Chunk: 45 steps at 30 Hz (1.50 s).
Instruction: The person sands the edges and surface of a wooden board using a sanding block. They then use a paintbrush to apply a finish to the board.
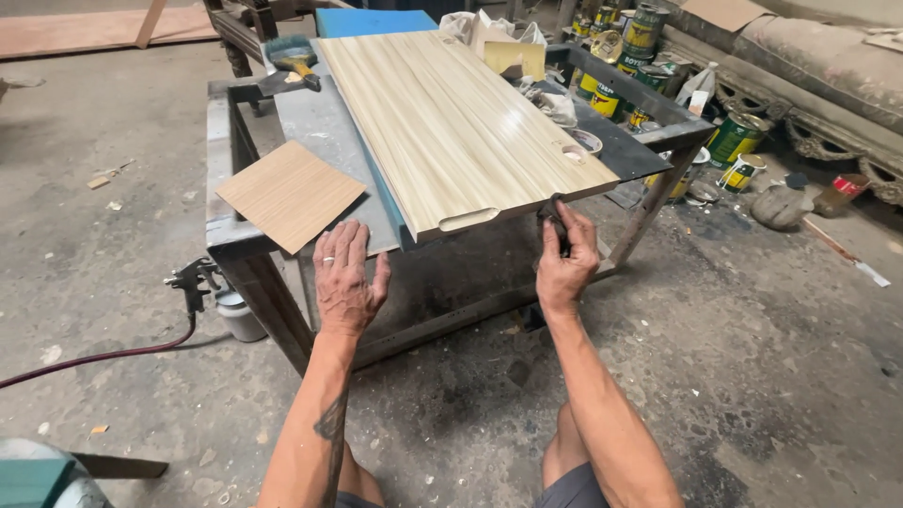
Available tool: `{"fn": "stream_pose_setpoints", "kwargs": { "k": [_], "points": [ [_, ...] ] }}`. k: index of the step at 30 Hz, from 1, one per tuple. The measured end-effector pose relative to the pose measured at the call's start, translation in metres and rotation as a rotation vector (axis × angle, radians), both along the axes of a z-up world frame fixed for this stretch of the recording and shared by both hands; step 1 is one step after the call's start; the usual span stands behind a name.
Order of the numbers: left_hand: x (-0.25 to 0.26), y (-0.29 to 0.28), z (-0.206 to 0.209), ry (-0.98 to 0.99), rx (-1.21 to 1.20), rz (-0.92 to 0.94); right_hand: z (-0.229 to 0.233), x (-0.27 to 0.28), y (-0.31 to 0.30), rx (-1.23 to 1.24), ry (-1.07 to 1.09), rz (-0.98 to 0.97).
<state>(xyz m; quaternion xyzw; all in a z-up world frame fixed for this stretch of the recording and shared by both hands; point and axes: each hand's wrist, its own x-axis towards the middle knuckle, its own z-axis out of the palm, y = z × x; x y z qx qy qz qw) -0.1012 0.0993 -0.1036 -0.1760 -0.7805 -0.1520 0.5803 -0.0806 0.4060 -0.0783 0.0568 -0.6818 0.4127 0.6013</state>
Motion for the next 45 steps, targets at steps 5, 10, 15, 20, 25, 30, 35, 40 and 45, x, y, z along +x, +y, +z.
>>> {"fn": "stream_pose_setpoints", "kwargs": {
  "k": [5, 10, 15, 20, 25, 30, 35, 40, 45],
  "points": [
    [0.002, -0.001, 0.002, 0.003, -0.004, 0.001, -0.001, 0.009, -0.035, 0.006, -0.002, 0.031],
    [0.002, 0.0, 0.003, 0.002, 0.008, -0.006, 0.0, 0.019, -0.067, 0.001, 0.011, 0.065],
    [0.001, 0.0, 0.003, 0.007, 0.015, -0.011, 0.003, 0.028, -0.098, -0.028, 0.025, 0.103],
    [0.001, 0.0, 0.002, -0.002, 0.027, -0.024, -0.001, 0.035, -0.127, -0.04, 0.018, 0.136],
    [-0.002, 0.0, -0.001, 0.0, 0.033, -0.017, 0.006, 0.049, -0.159, -0.045, -0.003, 0.192],
    [-0.006, -0.004, -0.006, 0.001, 0.0, -0.009, 0.001, 0.064, -0.189, 0.013, -0.03, 0.36],
    [-0.005, -0.002, -0.003, -0.009, 0.032, -0.019, -0.008, 0.08, -0.156, -0.038, -0.065, 0.286],
    [-0.002, -0.001, -0.003, -0.004, 0.017, -0.026, -0.006, 0.075, -0.123, 0.042, -0.02, 0.171],
    [0.0, -0.001, 0.001, 0.002, -0.012, -0.041, 0.007, 0.069, -0.138, 0.189, 0.066, 0.145]
  ]
}}
